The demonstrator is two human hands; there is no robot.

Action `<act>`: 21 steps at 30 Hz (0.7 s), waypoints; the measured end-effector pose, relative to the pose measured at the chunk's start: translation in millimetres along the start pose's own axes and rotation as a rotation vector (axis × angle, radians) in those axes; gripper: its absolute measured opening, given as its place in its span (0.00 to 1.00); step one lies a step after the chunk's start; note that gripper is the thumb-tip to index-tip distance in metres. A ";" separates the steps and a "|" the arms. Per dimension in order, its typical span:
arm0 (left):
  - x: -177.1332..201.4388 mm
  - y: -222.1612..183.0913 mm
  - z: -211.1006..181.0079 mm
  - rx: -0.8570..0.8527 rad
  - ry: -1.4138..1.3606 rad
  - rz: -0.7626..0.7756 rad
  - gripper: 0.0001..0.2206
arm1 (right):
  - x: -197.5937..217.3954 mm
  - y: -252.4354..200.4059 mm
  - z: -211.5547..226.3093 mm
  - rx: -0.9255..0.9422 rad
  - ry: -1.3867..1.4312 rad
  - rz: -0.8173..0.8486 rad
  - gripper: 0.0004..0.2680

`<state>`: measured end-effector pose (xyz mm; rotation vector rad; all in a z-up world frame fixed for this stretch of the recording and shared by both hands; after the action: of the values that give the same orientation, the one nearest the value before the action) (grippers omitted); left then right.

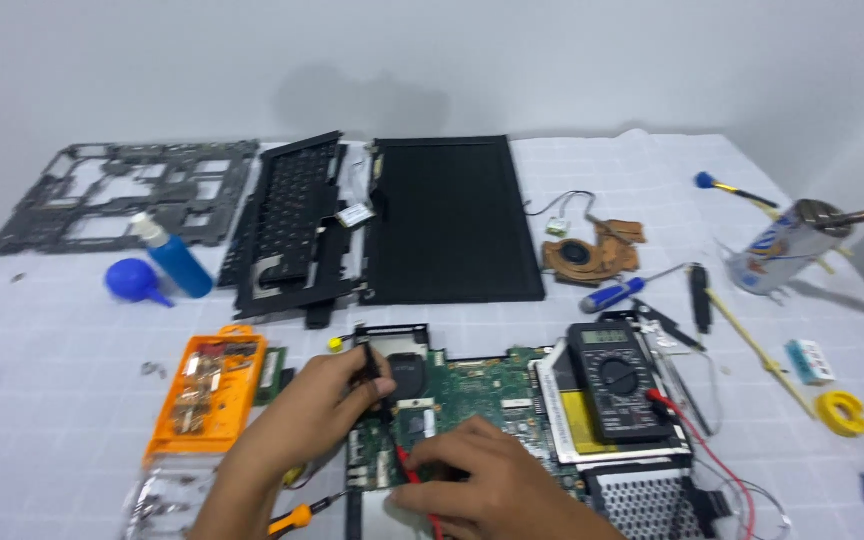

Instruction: Testing electrical components on a laptop motherboard using a digital multimeter

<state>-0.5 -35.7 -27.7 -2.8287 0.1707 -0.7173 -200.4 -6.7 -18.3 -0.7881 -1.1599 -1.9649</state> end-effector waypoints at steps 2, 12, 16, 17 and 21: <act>1.5 -1.2 0.5 -0.057 -0.004 -0.024 0.03 | -0.3 1.7 1.0 0.040 -0.030 -0.040 0.06; 5.3 -12.1 -19.6 0.069 -0.028 0.056 0.05 | -9.3 -2.4 -7.3 -0.017 -0.105 0.003 0.08; 6.1 -14.9 -23.2 0.102 -0.036 0.065 0.06 | -11.3 -3.4 -8.9 -0.022 -0.136 0.025 0.08; 6.1 -15.0 -21.9 0.104 -0.038 0.063 0.06 | -13.0 -4.1 -10.1 -0.020 -0.135 0.026 0.08; 5.7 -15.2 -22.6 0.101 -0.035 0.059 0.06 | -14.1 -6.2 -12.9 0.013 -0.144 -0.015 0.07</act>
<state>-5.6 -26.0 -2.1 -2.7261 0.2049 -0.6453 -199.5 -12.5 -37.5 -0.9293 -1.2642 -1.9373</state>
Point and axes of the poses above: each hand's wrist, its own y-axis towards the middle knuckle, its own x-axis out of the back of the hand, z = x × y, the point moved 3 cm from there along y, towards the middle knuckle, and after that the axes turned 10 degrees about -y, right-handed, at the moved point
